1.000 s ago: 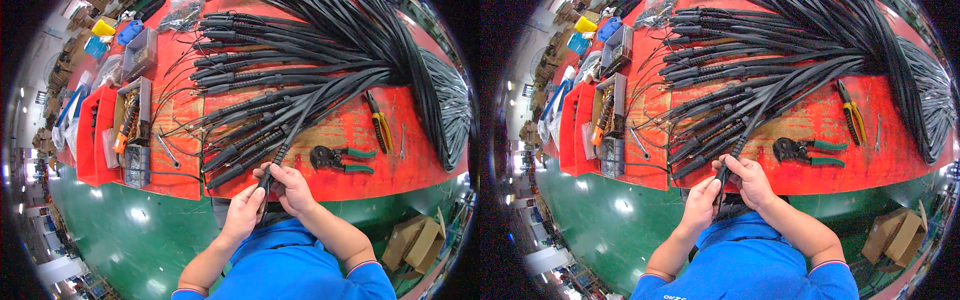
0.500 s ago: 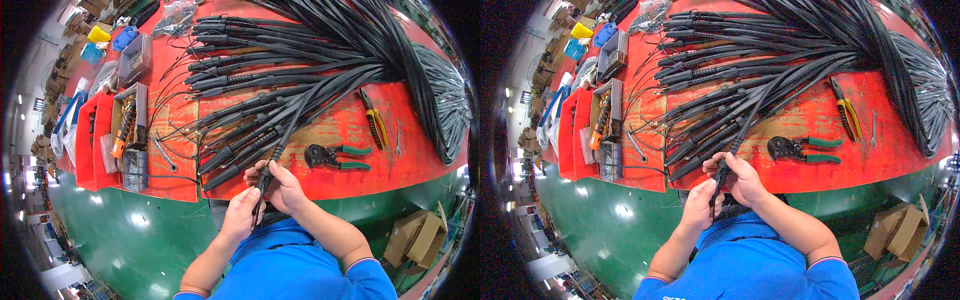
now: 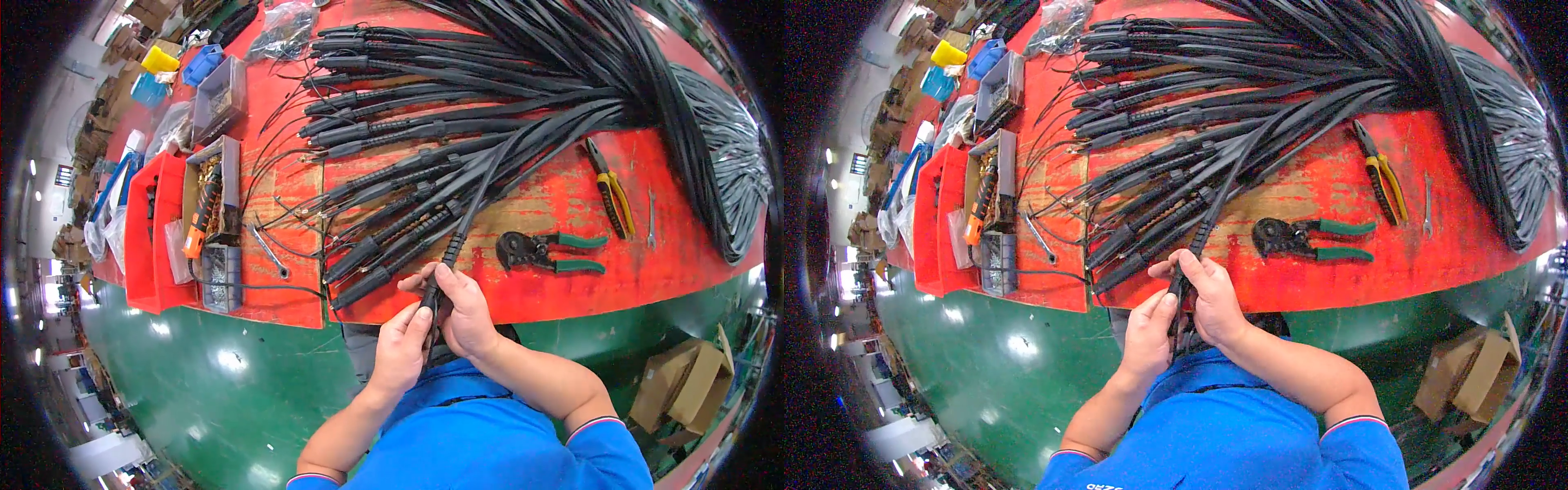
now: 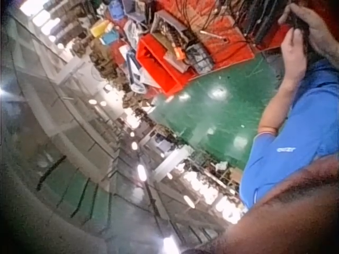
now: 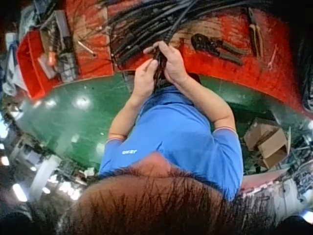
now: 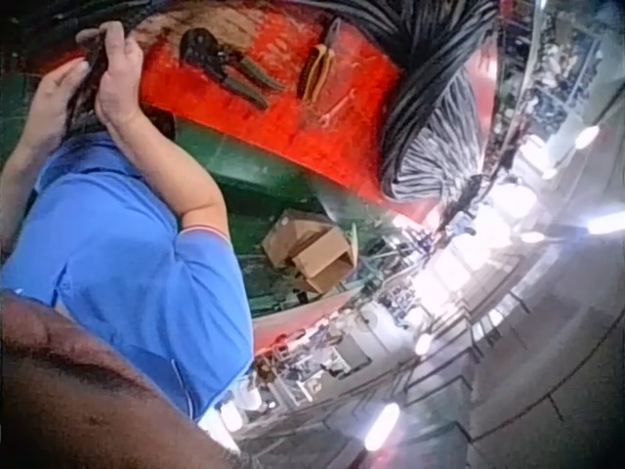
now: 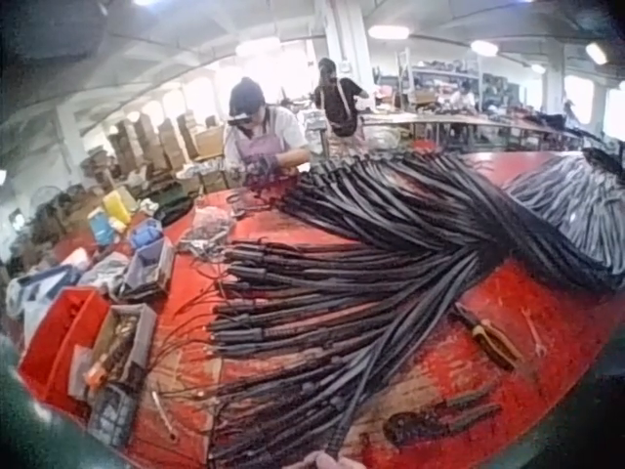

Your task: The person assembles plastic clips, screws, and connectors onto a large wiring harness by hand, securing them with an electric screwdriver and pliers.

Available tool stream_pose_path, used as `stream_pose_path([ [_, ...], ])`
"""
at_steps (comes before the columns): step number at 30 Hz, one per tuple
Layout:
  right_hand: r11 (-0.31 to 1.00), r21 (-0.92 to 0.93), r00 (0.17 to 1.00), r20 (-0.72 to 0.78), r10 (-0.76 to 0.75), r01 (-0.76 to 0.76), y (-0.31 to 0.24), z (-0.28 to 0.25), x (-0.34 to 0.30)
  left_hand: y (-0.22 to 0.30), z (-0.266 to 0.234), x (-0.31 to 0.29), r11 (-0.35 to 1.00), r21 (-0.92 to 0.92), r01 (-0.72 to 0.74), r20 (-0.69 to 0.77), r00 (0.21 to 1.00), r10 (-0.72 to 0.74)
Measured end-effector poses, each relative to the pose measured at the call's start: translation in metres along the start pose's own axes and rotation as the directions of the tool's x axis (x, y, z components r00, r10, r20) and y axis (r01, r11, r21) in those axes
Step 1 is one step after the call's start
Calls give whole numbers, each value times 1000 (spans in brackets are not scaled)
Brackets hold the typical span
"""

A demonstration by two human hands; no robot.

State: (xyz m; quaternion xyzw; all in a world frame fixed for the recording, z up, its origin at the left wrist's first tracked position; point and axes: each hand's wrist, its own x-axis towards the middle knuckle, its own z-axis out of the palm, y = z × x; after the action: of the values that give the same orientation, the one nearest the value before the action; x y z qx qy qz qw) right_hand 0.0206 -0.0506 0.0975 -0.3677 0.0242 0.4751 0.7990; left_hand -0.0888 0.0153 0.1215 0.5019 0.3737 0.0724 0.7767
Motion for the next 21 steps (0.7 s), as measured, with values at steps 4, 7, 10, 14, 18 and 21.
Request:
stream_pose_path([
  [4, 991, 137, 1000, 29, 4, -8, 1, 1, -4, 1, 0, -2, 992, -73, 105, 25, 994, -103],
  [7, 988, 157, 999, 30, -11, 6, 4, -1, -4, -5, 6, -2, 999, -22, 25, 7, 1000, -25],
  [10, 997, 80, 1000, -29, -12, 14, 6, -6, -2, 9, 6, -1, 982, -104, 156, -20, 987, -159],
  [14, 961, 204, 970, 195, 148, -188, -8, -17, 7, 24, -19, 2, 846, -379, 374, 198, 926, -320],
  [18, 983, 83, 956, 259, 138, -164, -13, -31, 11, 30, -16, 3, 819, -384, 426, 261, 901, -346],
  [21, 989, 103, 980, 176, 91, -110, 0, -29, 11, 24, -15, 2, 850, -368, 376, 210, 924, -318],
])
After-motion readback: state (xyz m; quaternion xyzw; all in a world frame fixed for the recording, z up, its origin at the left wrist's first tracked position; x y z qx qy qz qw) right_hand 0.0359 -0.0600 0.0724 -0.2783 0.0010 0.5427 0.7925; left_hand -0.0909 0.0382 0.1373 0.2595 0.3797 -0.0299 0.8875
